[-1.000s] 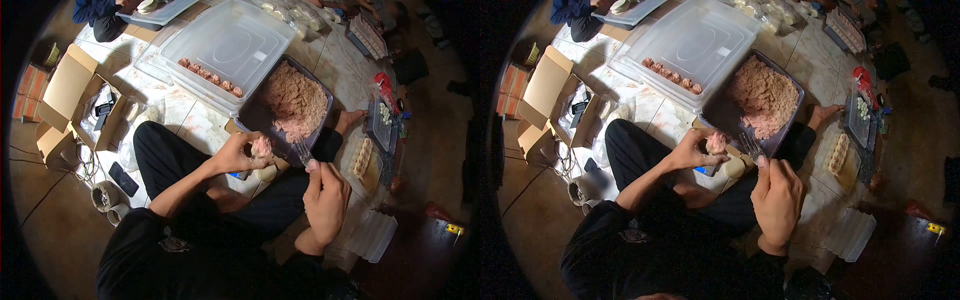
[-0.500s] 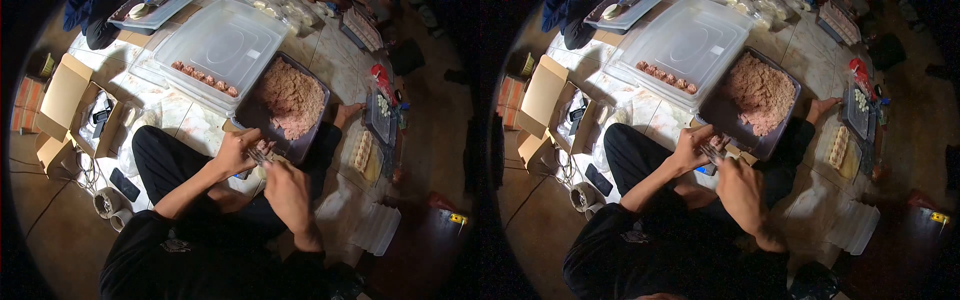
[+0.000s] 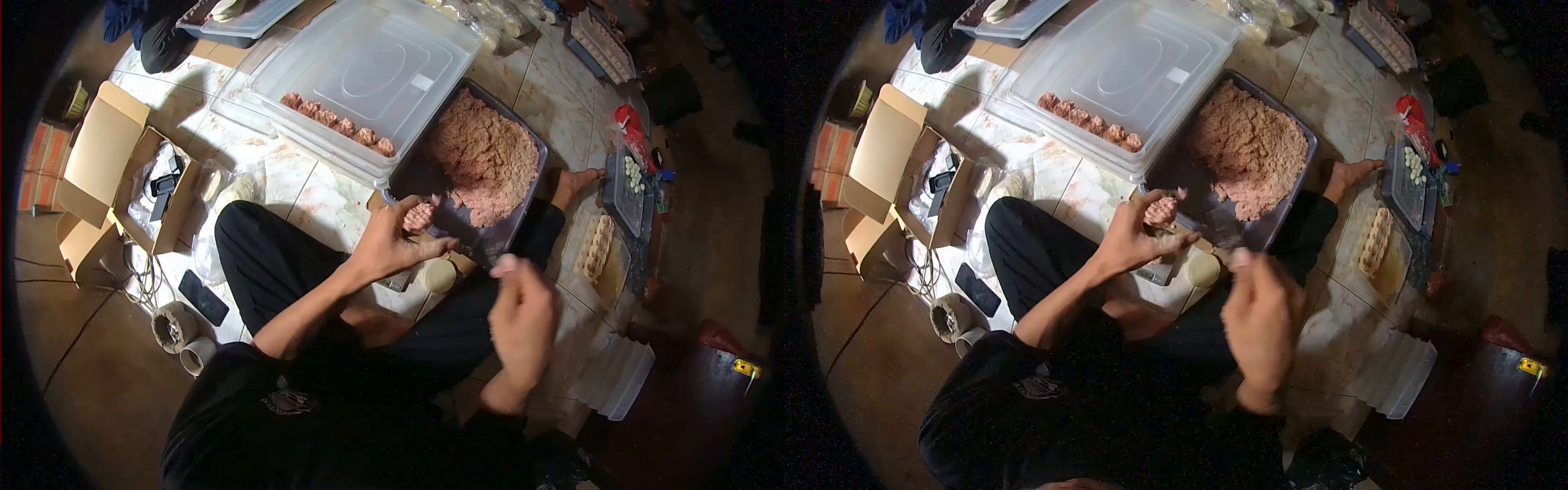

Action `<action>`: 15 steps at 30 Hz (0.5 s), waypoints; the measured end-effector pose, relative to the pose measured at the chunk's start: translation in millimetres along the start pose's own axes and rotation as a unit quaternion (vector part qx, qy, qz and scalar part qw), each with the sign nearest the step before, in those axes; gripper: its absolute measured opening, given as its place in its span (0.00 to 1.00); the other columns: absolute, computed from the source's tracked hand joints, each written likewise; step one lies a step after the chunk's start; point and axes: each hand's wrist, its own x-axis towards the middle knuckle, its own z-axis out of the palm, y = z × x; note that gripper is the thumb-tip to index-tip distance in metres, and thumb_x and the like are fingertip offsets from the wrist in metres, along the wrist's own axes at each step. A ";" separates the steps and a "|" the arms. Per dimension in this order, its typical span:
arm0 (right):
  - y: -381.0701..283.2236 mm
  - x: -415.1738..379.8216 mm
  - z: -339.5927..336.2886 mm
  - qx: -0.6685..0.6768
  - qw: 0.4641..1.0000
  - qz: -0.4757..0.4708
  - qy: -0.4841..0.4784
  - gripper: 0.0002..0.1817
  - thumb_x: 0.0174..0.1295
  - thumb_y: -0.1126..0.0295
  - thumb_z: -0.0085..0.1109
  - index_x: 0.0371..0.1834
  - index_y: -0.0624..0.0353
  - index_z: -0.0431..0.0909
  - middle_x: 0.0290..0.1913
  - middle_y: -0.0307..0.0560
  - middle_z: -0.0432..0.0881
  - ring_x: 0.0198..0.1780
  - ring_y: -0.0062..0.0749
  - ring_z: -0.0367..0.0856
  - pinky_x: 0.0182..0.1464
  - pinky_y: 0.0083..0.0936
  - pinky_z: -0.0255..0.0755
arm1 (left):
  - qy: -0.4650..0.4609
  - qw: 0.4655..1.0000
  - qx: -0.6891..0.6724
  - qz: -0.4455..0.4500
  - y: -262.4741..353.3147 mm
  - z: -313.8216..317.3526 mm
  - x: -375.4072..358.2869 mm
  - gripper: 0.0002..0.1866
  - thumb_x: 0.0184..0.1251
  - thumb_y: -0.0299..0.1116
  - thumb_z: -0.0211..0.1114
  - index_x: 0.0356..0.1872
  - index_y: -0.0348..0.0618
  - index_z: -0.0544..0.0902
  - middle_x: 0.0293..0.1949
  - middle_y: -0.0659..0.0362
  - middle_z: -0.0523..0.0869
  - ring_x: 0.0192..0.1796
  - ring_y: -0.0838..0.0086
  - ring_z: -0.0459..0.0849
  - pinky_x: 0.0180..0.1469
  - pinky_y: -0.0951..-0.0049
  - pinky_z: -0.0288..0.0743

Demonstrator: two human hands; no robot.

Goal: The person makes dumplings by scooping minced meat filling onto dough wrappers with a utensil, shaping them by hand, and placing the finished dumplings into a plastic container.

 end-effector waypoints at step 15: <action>140.3 91.7 124.2 -0.168 0.977 -0.053 -0.118 0.09 0.67 0.77 0.58 0.42 0.70 0.85 0.45 0.71 0.86 0.50 0.67 0.85 0.53 0.51 0.78 | 0.063 0.993 -0.081 0.057 -18.7 -40.5 -13.4 0.16 0.59 0.31 0.85 0.26 0.38 0.82 0.32 0.61 0.88 0.33 0.81 0.84 0.34 0.80 0.79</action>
